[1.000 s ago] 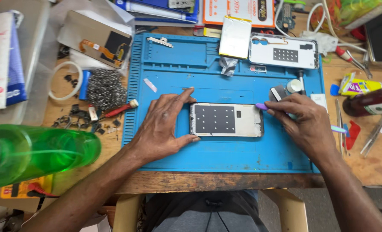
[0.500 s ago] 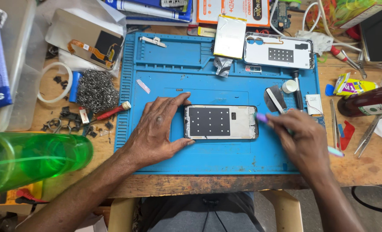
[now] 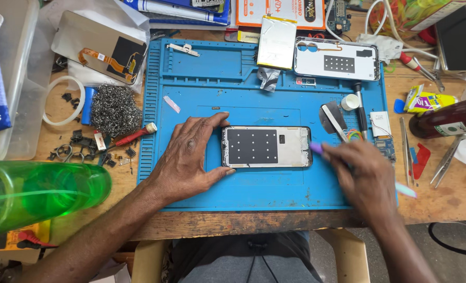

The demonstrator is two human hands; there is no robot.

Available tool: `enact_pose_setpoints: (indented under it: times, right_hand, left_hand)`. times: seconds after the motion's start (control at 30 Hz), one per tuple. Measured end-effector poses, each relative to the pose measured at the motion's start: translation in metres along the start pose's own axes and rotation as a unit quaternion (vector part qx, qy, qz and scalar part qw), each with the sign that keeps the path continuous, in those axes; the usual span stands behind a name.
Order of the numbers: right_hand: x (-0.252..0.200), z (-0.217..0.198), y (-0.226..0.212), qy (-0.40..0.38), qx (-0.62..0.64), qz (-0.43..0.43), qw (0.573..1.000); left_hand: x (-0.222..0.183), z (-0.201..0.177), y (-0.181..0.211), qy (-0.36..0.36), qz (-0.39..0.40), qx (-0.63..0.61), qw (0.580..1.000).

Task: The person cleans a phone component with a brush on a blue mat and uses a pointed tool to scrape along the edges of a phone frame.

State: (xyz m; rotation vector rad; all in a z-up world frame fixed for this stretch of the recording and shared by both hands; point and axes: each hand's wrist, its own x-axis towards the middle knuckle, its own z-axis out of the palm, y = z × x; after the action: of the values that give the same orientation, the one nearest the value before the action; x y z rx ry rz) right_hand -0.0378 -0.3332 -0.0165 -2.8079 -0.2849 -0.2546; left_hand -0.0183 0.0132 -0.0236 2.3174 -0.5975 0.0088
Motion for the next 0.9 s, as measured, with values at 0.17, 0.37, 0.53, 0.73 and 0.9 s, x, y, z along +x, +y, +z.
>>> enact_pose_setpoints:
  times: [0.17, 0.37, 0.53, 0.73, 0.9]
  right_hand:
    - [-0.032, -0.021, 0.02, -0.002, 0.1, 0.038, 0.994]
    - [0.013, -0.043, 0.052, 0.085, -0.02, 0.057, 0.995]
    - [0.0, -0.046, 0.036, 0.077, -0.026, 0.061, 0.995]
    - [-0.015, -0.033, 0.01, 0.036, -0.005, 0.018, 0.999]
    - [-0.043, -0.058, 0.033, 0.073, 0.115, 0.124, 0.983]
  left_hand:
    - [0.002, 0.0, 0.0, 0.001, -0.006, 0.002, 1.0]
    - [0.003, -0.004, 0.007, 0.018, -0.02, 0.014, 1.0]
    - [0.004, -0.002, 0.009, 0.009, -0.014, 0.052, 0.999]
    - [0.01, -0.003, 0.016, -0.034, 0.005, 0.101, 0.994]
    - [0.007, -0.007, 0.023, -0.006, 0.06, 0.149, 0.987]
